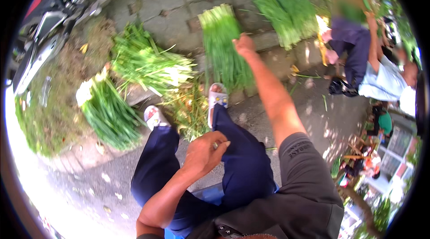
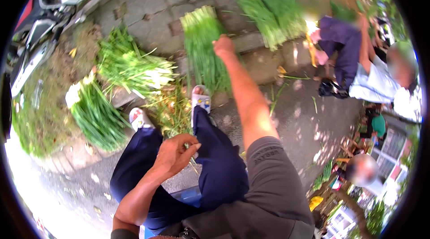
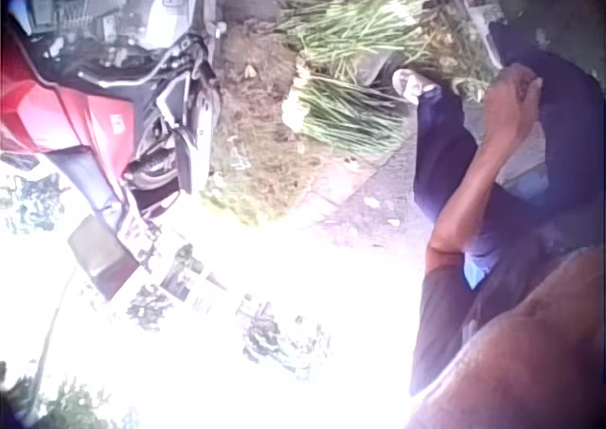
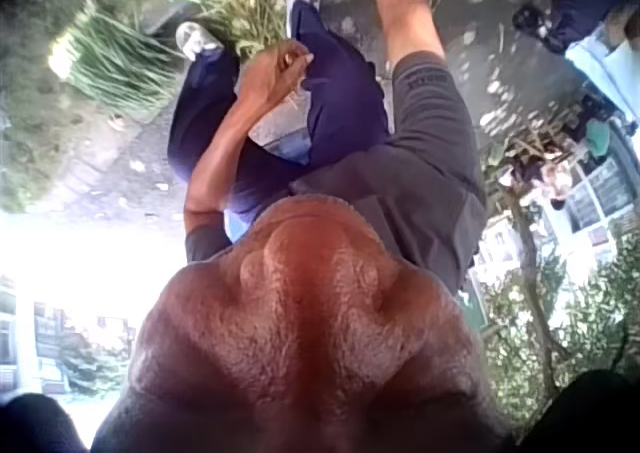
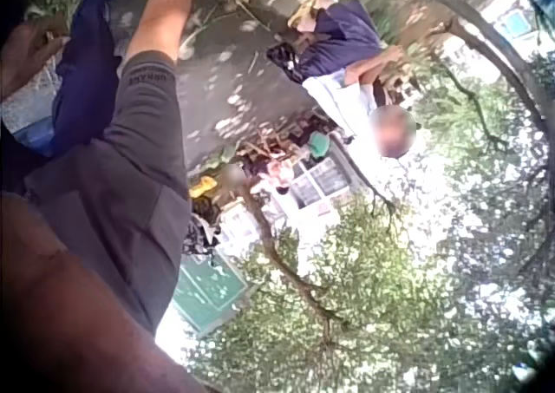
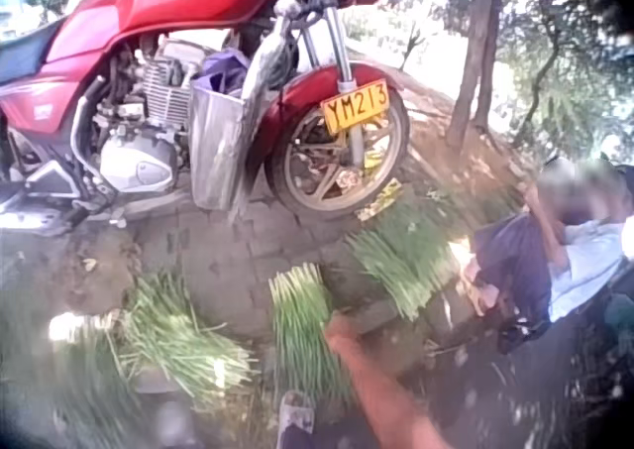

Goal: The person sorts bunches of green chives by hand, removing loose blades and aligning the stems into neat bundles while sitting outdoors.

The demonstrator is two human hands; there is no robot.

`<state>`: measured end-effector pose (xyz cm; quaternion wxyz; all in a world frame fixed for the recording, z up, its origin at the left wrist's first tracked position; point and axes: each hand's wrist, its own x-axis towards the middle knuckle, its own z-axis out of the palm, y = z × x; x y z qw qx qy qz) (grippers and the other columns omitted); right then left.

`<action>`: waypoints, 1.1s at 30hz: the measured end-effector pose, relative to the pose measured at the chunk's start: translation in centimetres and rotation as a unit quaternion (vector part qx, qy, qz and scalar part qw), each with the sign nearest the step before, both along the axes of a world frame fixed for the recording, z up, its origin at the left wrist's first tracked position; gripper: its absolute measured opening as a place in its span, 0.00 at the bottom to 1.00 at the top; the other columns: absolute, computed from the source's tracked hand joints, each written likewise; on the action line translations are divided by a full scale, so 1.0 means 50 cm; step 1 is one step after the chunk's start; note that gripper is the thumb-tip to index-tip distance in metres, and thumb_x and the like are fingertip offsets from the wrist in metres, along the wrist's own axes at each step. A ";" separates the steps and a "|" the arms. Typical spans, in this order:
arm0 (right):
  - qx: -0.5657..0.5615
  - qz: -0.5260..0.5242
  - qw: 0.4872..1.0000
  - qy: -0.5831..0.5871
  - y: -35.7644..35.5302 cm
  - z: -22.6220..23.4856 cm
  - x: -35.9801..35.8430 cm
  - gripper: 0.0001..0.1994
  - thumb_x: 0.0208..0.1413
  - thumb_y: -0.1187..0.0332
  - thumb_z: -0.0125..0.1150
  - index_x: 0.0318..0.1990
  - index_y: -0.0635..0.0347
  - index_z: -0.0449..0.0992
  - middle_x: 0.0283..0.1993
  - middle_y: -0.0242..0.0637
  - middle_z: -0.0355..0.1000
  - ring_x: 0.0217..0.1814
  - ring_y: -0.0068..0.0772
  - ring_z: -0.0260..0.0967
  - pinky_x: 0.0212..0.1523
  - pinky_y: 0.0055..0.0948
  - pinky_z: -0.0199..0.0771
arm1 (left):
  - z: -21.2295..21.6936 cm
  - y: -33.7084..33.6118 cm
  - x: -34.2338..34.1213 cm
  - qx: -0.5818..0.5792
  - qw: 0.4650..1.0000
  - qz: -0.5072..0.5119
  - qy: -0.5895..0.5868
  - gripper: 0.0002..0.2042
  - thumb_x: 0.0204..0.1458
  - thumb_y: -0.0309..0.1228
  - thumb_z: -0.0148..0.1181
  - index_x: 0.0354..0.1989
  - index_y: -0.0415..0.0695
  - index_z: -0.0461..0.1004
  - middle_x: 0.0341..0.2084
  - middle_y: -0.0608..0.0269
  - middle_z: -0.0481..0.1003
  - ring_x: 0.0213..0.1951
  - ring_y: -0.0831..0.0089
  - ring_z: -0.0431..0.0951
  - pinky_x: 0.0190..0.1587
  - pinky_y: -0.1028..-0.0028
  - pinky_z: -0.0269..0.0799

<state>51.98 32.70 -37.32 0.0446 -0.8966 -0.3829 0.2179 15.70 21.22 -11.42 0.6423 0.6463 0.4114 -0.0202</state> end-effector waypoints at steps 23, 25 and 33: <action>0.553 0.213 0.724 0.353 -0.224 0.652 -0.654 0.14 0.65 0.61 0.51 0.51 0.60 0.73 0.55 0.48 0.71 0.60 0.48 0.68 0.59 0.43 0.68 | -0.038 0.061 -0.085 -0.373 0.717 0.247 -0.535 0.31 0.66 0.55 0.40 0.68 0.46 0.57 0.60 0.56 0.67 0.55 0.59 0.72 0.57 0.57 0.70; 0.497 0.219 0.767 0.342 -0.212 0.584 -0.658 0.15 0.66 0.60 0.49 0.50 0.60 0.73 0.55 0.47 0.71 0.61 0.48 0.66 0.61 0.45 0.66 | -0.056 0.038 -0.095 -0.399 0.700 0.287 -0.518 0.31 0.65 0.56 0.41 0.70 0.49 0.55 0.63 0.56 0.65 0.59 0.55 0.69 0.59 0.53 0.67; 0.530 0.138 0.831 0.097 -0.159 0.506 -0.649 0.15 0.66 0.60 0.46 0.48 0.59 0.74 0.55 0.46 0.69 0.61 0.51 0.63 0.63 0.50 0.61 | 0.045 0.062 -0.086 -0.308 0.767 0.413 -0.382 0.26 0.70 0.48 0.37 0.68 0.45 0.59 0.63 0.61 0.66 0.66 0.66 0.63 0.68 0.64 0.57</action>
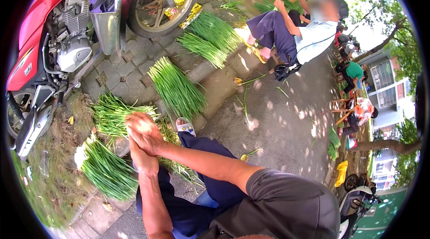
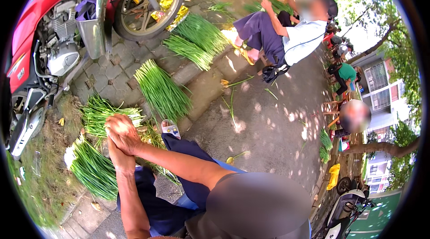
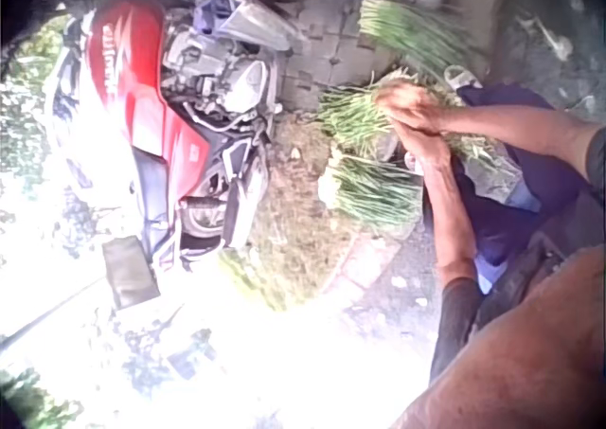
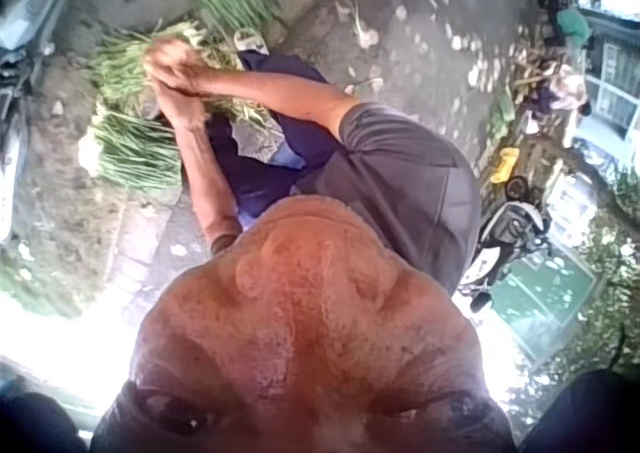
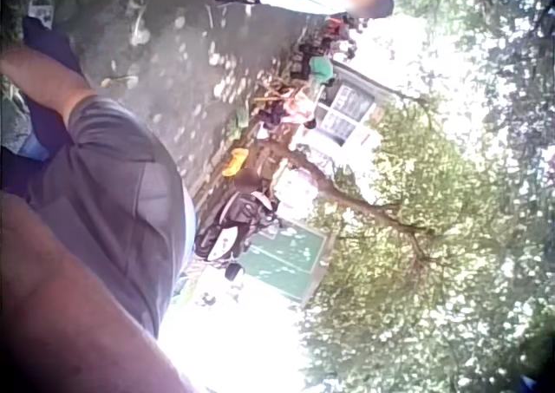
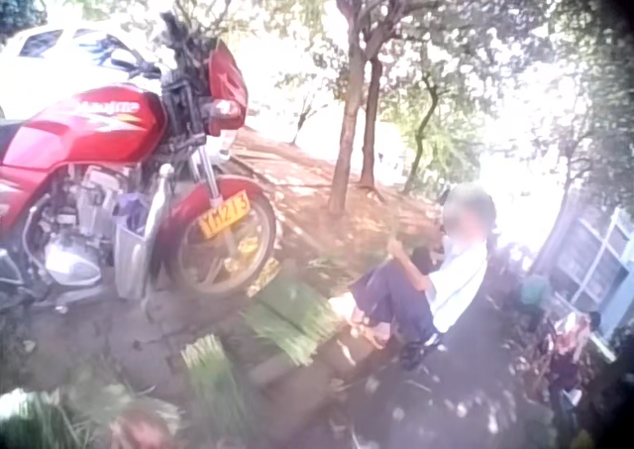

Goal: The person sorts bunches of green chives by hand, removing loose blades and aligning the stems into neat bundles while sitting outdoors.

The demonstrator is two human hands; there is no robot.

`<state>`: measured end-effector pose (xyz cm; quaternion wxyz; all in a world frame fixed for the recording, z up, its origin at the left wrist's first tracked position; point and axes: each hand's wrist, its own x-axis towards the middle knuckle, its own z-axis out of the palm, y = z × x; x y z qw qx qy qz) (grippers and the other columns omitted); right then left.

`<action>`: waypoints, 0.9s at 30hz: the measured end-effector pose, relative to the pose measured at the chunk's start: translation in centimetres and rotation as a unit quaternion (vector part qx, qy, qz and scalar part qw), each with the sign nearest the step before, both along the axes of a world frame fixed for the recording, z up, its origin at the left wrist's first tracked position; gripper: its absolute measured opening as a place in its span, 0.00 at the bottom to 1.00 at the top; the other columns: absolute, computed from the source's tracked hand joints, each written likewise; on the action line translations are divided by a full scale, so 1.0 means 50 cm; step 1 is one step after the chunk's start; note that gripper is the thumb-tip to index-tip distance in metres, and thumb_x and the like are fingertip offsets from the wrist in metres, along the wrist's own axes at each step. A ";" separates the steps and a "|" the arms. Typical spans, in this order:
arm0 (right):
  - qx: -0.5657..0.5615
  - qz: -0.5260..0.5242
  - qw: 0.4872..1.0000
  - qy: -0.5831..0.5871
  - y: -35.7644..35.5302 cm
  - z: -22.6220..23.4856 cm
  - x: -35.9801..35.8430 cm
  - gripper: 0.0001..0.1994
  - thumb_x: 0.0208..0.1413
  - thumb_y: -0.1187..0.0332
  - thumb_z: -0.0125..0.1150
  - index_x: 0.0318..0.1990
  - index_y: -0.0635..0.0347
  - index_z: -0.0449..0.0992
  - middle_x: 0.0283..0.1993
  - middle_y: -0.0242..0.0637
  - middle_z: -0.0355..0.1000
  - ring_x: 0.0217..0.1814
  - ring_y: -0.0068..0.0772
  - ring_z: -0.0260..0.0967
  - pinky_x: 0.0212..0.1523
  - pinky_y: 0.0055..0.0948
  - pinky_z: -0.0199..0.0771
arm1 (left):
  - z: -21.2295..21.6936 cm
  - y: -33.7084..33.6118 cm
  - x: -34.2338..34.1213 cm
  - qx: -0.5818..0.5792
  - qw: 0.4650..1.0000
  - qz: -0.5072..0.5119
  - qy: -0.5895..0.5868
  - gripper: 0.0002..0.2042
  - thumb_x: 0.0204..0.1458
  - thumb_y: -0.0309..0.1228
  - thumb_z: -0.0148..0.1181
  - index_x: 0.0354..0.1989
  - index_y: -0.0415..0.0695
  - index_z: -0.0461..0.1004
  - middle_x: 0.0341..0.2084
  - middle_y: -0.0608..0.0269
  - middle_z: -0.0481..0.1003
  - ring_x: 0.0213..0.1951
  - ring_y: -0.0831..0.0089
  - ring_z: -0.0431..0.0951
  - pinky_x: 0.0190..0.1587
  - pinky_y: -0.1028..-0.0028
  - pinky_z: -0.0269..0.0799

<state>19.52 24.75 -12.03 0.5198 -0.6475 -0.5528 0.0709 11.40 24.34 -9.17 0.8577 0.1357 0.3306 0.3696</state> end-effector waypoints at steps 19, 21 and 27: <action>-0.129 0.372 0.872 0.290 -0.032 -0.001 0.007 0.17 0.66 0.67 0.48 0.58 0.61 0.74 0.46 0.44 0.74 0.51 0.41 0.73 0.54 0.35 0.71 | -0.036 0.038 -0.075 0.127 0.984 -0.093 0.078 0.33 0.62 0.41 0.57 0.74 0.57 0.53 0.72 0.52 0.54 0.71 0.64 0.54 0.68 0.57 0.57; -0.128 0.333 0.832 0.425 -0.028 0.003 -0.013 0.15 0.62 0.72 0.53 0.54 0.64 0.77 0.42 0.38 0.76 0.45 0.31 0.73 0.49 0.30 0.73 | -0.051 0.040 -0.071 0.161 0.979 -0.074 0.096 0.34 0.62 0.40 0.58 0.75 0.56 0.50 0.73 0.51 0.49 0.72 0.63 0.53 0.69 0.60 0.55; -0.139 0.281 0.821 0.477 -0.021 -0.033 -0.013 0.12 0.64 0.73 0.53 0.51 0.66 0.79 0.40 0.32 0.76 0.42 0.23 0.72 0.45 0.25 0.72 | -0.031 0.040 -0.036 0.209 0.961 -0.047 0.174 0.40 0.61 0.40 0.61 0.76 0.51 0.43 0.74 0.50 0.45 0.72 0.63 0.51 0.71 0.66 0.49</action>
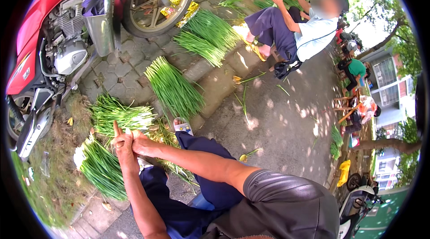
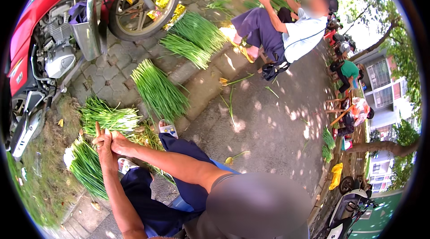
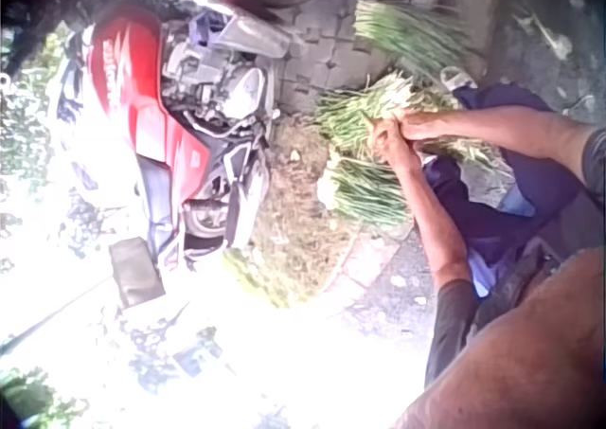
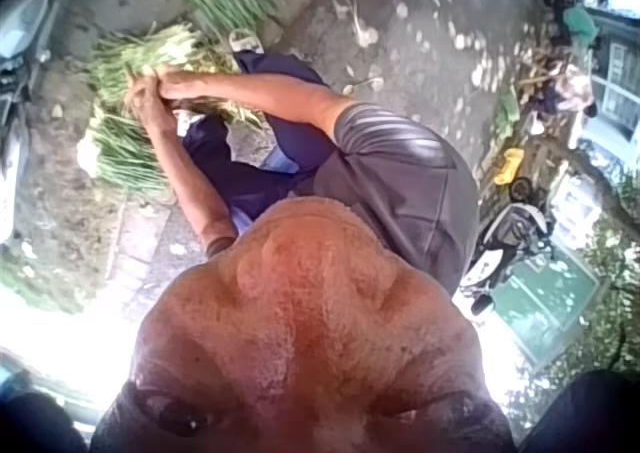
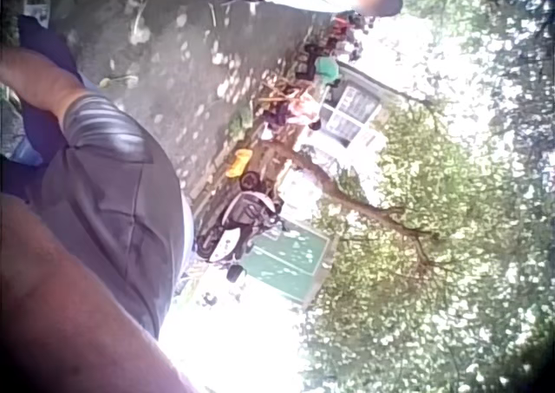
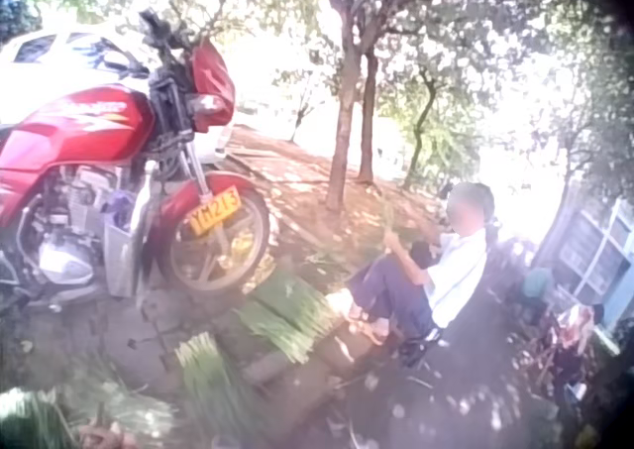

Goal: The person sorts bunches of green chives by hand, removing loose blades and aligning the stems into neat bundles while sitting outdoors.

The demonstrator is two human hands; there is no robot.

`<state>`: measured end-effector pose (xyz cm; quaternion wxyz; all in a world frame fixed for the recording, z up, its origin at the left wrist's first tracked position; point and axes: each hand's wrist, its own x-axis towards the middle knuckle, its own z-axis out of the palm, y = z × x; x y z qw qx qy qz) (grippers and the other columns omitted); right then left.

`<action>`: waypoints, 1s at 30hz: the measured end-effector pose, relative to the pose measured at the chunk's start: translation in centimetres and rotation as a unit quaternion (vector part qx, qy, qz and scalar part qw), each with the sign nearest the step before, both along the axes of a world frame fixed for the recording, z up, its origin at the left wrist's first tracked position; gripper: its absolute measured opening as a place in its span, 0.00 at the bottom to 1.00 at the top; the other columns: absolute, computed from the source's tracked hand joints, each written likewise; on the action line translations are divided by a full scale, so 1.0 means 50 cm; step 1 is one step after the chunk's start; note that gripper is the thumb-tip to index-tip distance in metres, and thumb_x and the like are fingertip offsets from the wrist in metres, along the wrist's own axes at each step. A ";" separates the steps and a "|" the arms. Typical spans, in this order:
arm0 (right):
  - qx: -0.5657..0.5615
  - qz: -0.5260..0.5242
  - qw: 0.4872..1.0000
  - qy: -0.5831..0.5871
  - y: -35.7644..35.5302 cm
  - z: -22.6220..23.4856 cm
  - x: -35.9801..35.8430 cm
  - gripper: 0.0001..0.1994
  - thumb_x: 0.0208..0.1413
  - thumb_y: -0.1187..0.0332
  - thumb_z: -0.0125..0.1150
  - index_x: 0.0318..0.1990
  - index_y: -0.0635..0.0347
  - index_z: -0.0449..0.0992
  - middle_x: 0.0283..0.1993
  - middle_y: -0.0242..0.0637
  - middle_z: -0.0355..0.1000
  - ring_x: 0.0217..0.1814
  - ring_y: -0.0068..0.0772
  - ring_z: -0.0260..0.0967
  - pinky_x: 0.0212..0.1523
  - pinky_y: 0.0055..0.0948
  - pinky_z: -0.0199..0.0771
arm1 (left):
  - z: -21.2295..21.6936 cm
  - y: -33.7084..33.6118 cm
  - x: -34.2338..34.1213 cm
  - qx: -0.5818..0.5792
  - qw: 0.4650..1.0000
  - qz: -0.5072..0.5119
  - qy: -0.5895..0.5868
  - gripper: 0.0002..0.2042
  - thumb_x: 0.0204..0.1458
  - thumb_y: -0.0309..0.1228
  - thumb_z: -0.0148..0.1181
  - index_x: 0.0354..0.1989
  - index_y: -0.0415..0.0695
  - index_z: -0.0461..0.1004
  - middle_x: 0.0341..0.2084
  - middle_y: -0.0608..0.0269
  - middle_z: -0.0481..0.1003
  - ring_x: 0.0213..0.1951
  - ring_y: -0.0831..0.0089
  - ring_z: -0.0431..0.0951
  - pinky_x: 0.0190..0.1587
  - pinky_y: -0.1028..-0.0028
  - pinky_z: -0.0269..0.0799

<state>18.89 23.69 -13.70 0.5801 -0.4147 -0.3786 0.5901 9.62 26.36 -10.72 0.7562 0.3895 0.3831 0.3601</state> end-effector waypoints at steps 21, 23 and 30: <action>-0.081 -0.262 0.938 -0.211 0.017 -0.021 0.021 0.08 0.65 0.69 0.53 0.45 0.64 0.74 0.30 0.39 0.74 0.31 0.26 0.70 0.33 0.32 0.71 | 0.030 -0.025 -0.001 0.046 0.986 -0.025 0.157 0.30 0.60 0.46 0.59 0.67 0.45 0.64 0.56 0.55 0.73 0.52 0.68 0.76 0.40 0.69 0.82; -0.094 -0.264 0.941 -0.191 0.019 -0.012 0.020 0.08 0.65 0.69 0.53 0.45 0.64 0.74 0.29 0.38 0.73 0.31 0.26 0.70 0.33 0.32 0.71 | 0.025 -0.022 0.001 0.047 0.986 -0.017 0.162 0.29 0.60 0.46 0.59 0.66 0.44 0.66 0.52 0.58 0.75 0.49 0.71 0.77 0.39 0.70 0.82; -0.132 -0.244 0.949 -0.152 0.020 -0.005 0.020 0.08 0.65 0.68 0.54 0.44 0.64 0.73 0.28 0.40 0.72 0.31 0.26 0.69 0.33 0.33 0.71 | 0.022 -0.019 0.000 0.036 0.989 -0.011 0.143 0.27 0.60 0.45 0.60 0.63 0.43 0.69 0.46 0.65 0.77 0.41 0.81 0.76 0.36 0.75 0.81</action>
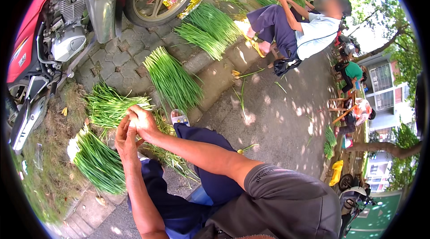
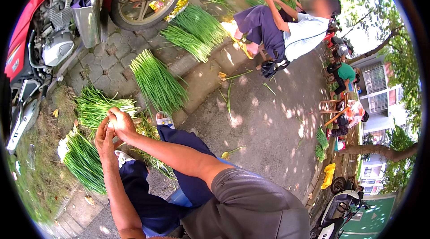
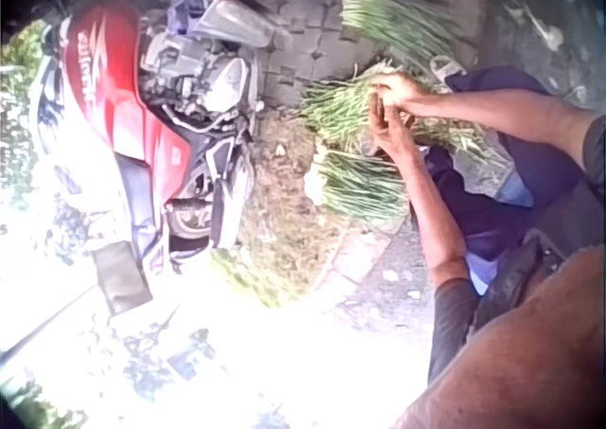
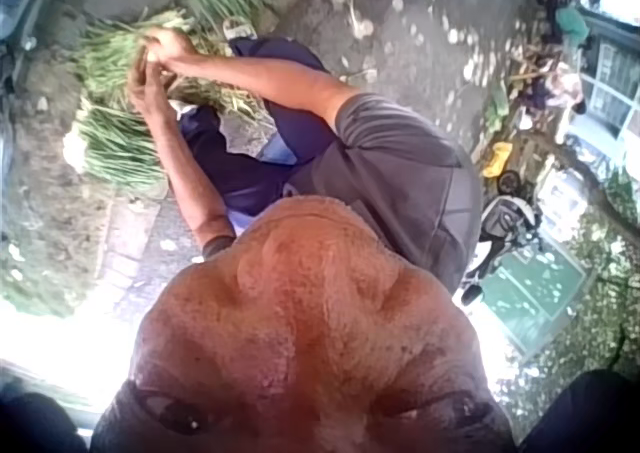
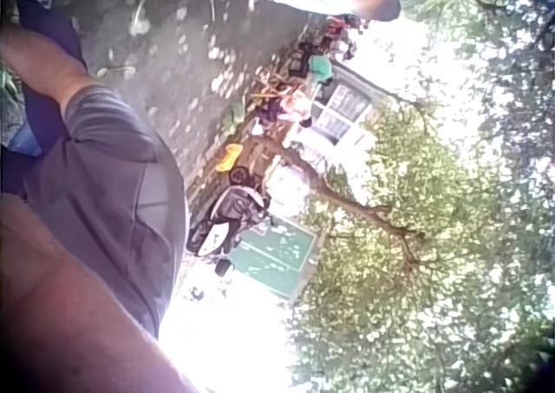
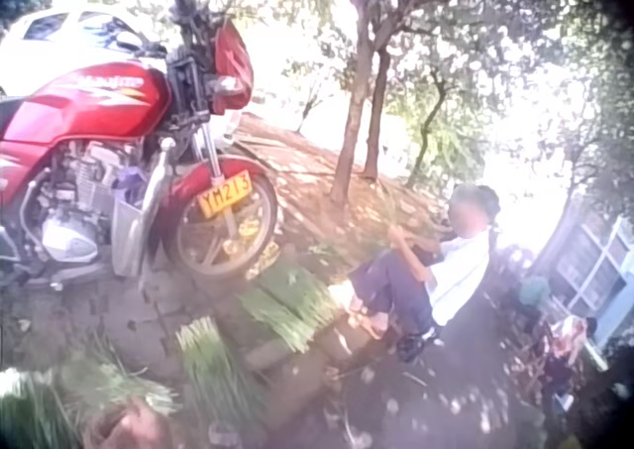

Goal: The person sorts bunches of green chives by hand, removing loose blades and aligning the stems into neat bundles while sitting outdoors.

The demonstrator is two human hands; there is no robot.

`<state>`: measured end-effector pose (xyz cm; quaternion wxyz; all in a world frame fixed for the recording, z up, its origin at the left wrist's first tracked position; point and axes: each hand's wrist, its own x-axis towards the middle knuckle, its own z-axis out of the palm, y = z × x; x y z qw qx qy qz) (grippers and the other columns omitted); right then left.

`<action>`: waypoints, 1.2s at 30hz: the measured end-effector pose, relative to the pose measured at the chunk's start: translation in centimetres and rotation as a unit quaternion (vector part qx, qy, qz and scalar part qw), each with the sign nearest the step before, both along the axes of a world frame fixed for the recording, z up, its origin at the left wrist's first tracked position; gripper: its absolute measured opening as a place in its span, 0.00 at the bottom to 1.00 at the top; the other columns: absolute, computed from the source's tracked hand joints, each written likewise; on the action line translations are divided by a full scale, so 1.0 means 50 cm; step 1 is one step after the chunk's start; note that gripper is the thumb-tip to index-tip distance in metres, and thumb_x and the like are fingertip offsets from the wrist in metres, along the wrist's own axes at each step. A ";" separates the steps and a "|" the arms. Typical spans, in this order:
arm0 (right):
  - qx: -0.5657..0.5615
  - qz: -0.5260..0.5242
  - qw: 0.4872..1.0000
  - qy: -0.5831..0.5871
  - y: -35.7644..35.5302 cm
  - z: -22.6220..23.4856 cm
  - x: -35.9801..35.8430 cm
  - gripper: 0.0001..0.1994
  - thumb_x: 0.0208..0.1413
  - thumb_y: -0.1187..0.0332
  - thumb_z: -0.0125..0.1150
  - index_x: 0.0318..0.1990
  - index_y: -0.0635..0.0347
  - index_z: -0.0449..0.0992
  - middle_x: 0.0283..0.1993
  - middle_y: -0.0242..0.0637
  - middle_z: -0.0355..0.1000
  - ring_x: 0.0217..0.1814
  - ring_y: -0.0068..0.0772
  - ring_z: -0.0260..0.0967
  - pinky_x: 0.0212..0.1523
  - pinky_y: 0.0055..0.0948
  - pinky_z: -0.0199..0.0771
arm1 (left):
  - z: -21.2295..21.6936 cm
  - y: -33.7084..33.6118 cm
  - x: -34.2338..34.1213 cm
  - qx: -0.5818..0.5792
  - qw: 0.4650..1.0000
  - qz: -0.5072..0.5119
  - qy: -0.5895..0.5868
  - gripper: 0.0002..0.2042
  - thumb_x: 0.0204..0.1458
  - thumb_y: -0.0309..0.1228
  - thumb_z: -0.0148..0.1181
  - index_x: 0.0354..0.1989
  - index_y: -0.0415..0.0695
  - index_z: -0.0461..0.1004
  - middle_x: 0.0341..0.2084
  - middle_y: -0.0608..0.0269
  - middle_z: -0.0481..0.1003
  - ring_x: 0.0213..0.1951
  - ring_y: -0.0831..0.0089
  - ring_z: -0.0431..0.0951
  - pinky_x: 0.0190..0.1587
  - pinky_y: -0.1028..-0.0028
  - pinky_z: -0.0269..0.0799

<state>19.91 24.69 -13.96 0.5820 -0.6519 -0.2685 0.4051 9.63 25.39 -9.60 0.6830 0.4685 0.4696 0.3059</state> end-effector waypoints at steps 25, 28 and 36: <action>0.131 0.022 0.986 0.096 0.009 -0.085 0.013 0.05 0.63 0.72 0.56 0.44 0.52 0.73 0.37 0.24 0.68 0.36 0.15 0.63 0.32 0.19 0.69 | 0.007 0.003 -0.031 -0.080 0.996 0.048 -0.002 0.14 0.62 0.39 0.57 0.49 0.44 0.77 0.42 0.65 0.80 0.37 0.77 0.79 0.37 0.75 0.76; 0.035 -0.037 0.998 -0.035 0.025 -0.030 0.023 0.09 0.67 0.62 0.55 0.40 0.56 0.77 0.25 0.23 0.68 0.20 0.14 0.57 0.21 0.20 0.58 | -0.020 0.001 -0.036 -0.093 0.994 0.055 -0.030 0.13 0.61 0.39 0.58 0.45 0.42 0.77 0.39 0.64 0.79 0.36 0.75 0.79 0.37 0.73 0.77; -0.014 -0.014 1.000 0.003 0.015 -0.006 0.034 0.11 0.67 0.64 0.56 0.41 0.63 0.77 0.26 0.29 0.71 0.19 0.18 0.61 0.21 0.23 0.62 | -0.044 -0.002 -0.049 -0.109 0.992 0.054 -0.046 0.11 0.62 0.38 0.57 0.44 0.43 0.77 0.37 0.66 0.79 0.33 0.76 0.79 0.33 0.73 0.79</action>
